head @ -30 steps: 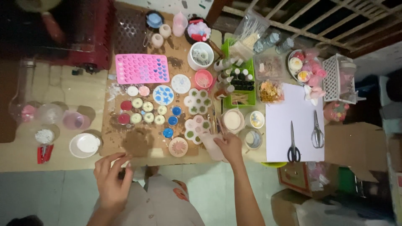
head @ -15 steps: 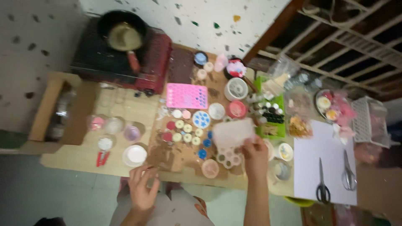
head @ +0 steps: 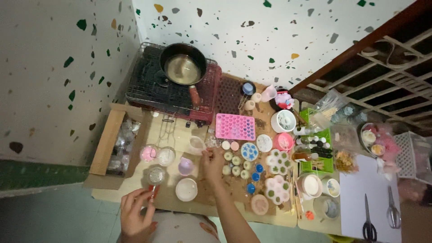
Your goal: Pouring melted wax into various molds and adding fragrances to create candles.
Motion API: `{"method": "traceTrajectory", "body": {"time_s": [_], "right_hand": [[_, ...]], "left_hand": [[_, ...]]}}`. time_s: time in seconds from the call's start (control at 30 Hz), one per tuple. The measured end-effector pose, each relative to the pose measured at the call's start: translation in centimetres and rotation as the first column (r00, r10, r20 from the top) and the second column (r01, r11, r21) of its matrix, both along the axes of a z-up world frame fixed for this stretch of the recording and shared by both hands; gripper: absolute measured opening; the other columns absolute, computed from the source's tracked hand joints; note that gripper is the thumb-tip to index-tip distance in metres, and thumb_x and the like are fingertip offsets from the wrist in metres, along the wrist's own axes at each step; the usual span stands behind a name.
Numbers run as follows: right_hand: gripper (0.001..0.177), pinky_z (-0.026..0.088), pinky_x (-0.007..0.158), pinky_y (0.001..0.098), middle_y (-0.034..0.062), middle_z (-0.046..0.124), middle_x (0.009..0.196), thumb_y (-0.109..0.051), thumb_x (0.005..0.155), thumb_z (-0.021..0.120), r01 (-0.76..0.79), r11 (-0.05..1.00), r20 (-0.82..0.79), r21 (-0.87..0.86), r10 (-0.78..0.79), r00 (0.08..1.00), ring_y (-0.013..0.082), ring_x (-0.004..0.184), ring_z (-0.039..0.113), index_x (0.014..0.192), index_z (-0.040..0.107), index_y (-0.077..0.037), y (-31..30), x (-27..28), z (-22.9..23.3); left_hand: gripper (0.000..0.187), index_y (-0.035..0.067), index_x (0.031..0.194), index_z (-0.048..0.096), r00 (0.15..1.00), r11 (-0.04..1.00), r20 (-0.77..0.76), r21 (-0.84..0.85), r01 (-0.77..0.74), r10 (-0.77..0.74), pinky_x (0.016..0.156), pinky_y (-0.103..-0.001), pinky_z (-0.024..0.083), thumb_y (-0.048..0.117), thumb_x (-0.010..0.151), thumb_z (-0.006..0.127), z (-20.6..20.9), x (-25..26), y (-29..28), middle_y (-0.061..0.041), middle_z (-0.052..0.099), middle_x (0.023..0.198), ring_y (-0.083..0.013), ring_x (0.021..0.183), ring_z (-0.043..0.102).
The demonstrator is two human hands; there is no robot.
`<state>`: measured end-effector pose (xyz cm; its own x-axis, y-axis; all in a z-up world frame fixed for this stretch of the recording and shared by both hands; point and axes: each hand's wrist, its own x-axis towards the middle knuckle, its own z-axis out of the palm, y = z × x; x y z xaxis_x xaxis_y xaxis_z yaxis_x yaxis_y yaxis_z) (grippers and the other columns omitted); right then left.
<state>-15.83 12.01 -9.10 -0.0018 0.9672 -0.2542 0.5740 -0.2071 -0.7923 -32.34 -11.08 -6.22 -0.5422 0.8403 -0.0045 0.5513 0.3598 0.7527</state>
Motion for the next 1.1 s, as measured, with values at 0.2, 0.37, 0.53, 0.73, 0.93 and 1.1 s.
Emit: {"method": "traceTrajectory", "body": {"time_s": [0.2,0.37,0.53,0.73,0.93,1.1], "right_hand": [[0.022,0.051,0.069,0.0271,0.0010,0.070,0.080,-0.028,0.092,0.069,0.058,0.970,-0.026,0.235,-0.053,0.998,0.0124,0.070,0.060,0.101,0.072,-0.008,-2.8,2.4,6.9],[0.017,0.052,0.048,0.0225,0.0020,0.067,0.072,-0.017,0.088,0.075,-0.023,0.982,-0.086,0.186,0.040,0.995,0.0105,0.056,0.057,0.100,0.074,-0.005,-8.5,7.8,2.3],[0.012,0.053,0.053,0.0244,0.0019,0.070,0.064,-0.012,0.082,0.079,-0.013,0.999,-0.083,0.050,0.017,0.996,0.0115,0.056,0.061,0.090,0.078,-0.003,-13.1,5.4,-0.4],[0.028,0.061,0.068,0.0289,0.0073,0.080,0.094,-0.016,0.083,0.077,-0.028,0.995,0.076,0.091,0.021,0.997,0.0185,0.077,0.075,0.108,0.074,-0.005,-14.6,2.6,-0.7],[0.025,0.057,0.068,0.0301,0.0063,0.074,0.089,-0.028,0.088,0.075,-0.006,0.998,0.171,0.069,-0.006,0.985,0.0181,0.074,0.069,0.104,0.072,-0.009,-13.2,2.0,-3.7],[0.036,0.065,0.071,0.0293,0.0087,0.074,0.109,-0.020,0.085,0.076,-0.089,0.986,0.113,0.141,0.074,0.991,0.0209,0.088,0.075,0.118,0.067,-0.007,-10.3,1.0,-2.6]], "left_hand": [[0.047,0.013,0.113,0.071,0.913,0.939,0.328,-0.157,0.307,-0.244,0.073,-0.030,0.060,0.023,0.070,0.085,-14.8,0.9,0.7,-0.003,0.075,0.100,-0.0193,0.083,0.072],[0.059,0.006,0.141,0.045,0.559,0.741,0.810,-0.482,0.467,0.175,0.066,-0.030,0.056,0.014,0.087,0.068,-11.5,2.9,4.3,-0.011,0.067,0.101,-0.0186,0.076,0.066],[0.030,-0.004,0.118,0.065,-0.064,0.765,0.837,-0.463,0.448,0.544,0.076,-0.040,0.049,0.006,0.090,0.056,-22.1,4.9,1.4,-0.021,0.067,0.103,-0.0312,0.091,0.065],[0.009,-0.007,0.096,0.058,-0.433,0.893,0.784,-0.355,0.277,0.445,0.090,-0.041,0.056,-0.007,0.087,0.056,-24.5,4.7,2.7,-0.020,0.059,0.089,-0.0289,0.087,0.059],[0.012,-0.010,0.090,0.060,-0.388,0.893,0.804,-0.408,0.193,0.451,0.093,-0.048,0.053,-0.002,0.086,0.051,-28.8,5.7,4.6,-0.027,0.063,0.092,-0.0404,0.097,0.063],[0.039,-0.010,0.112,0.060,-0.303,0.903,0.852,-0.413,0.117,0.428,0.082,-0.032,0.044,-0.011,0.077,0.044,-24.7,4.7,9.6,-0.021,0.064,0.113,-0.0280,0.096,0.055]]}}
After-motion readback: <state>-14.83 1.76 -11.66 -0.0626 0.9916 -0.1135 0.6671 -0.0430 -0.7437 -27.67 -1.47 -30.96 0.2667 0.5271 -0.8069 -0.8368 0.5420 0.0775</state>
